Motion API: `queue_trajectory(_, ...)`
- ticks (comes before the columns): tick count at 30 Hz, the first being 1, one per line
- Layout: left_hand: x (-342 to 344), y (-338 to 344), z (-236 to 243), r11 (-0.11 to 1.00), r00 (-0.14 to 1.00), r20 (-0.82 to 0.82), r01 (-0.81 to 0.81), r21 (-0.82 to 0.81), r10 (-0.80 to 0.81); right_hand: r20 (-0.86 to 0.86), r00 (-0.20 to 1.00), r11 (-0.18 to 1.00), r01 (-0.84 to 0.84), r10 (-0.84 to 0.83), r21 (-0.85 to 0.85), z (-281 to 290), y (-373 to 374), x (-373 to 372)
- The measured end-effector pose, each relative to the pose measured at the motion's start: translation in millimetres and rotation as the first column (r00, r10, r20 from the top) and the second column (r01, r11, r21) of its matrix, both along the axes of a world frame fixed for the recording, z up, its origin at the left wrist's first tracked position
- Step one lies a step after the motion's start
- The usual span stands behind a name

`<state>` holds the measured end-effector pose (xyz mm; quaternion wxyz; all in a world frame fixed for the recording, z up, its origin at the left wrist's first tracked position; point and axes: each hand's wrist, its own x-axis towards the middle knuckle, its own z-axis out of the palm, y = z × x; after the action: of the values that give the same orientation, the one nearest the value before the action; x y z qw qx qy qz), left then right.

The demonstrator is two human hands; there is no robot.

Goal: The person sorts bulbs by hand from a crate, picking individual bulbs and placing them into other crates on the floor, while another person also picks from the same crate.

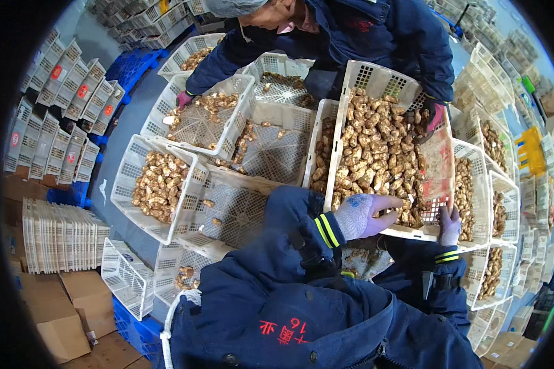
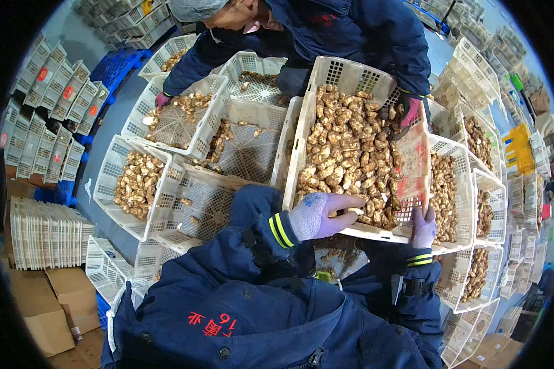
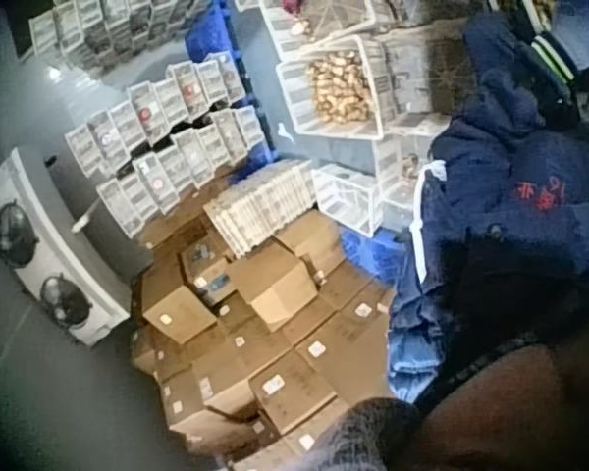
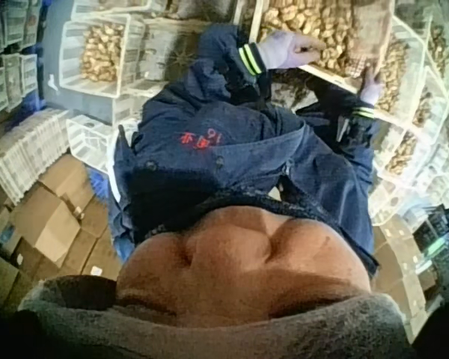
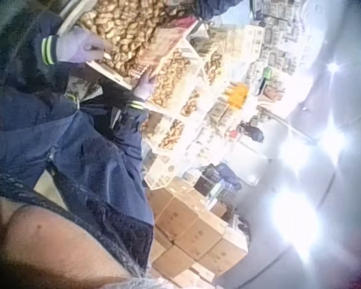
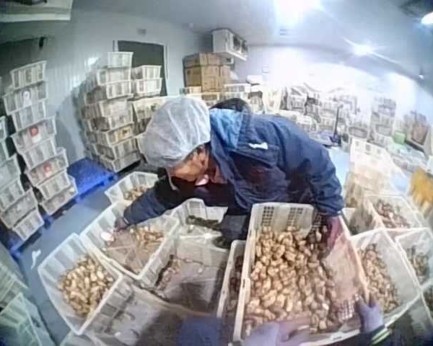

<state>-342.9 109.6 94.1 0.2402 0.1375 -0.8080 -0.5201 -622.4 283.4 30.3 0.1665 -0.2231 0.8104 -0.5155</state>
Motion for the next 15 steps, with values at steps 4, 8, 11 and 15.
queue_trajectory(4, -8.1, -7.6, -11.6, 0.966, 0.999, 0.047, -0.009, 0.257, -0.003, -0.109, 0.99, 0.994, -0.084, 0.091, 0.07, -10.6, 9.2, -14.1)
queue_trajectory(8, -5.0, -10.0, -5.5, 0.959, 0.996, 0.032, 0.073, 0.273, -0.084, 0.009, 1.0, 0.999, 0.013, -0.012, -0.042, -2.1, 6.0, -4.3)
queue_trajectory(11, 2.6, -11.6, -4.0, 0.944, 0.994, -0.026, 0.111, 0.311, -0.108, -0.073, 0.997, 0.995, -0.019, 0.027, 0.1, 6.9, 2.3, 2.0)
queue_trajectory(15, -0.5, -8.0, -6.9, 0.954, 0.989, -0.13, 0.107, 0.279, -0.072, -0.012, 1.0, 0.999, 0.011, -0.011, 0.051, 9.7, 5.5, -0.4)
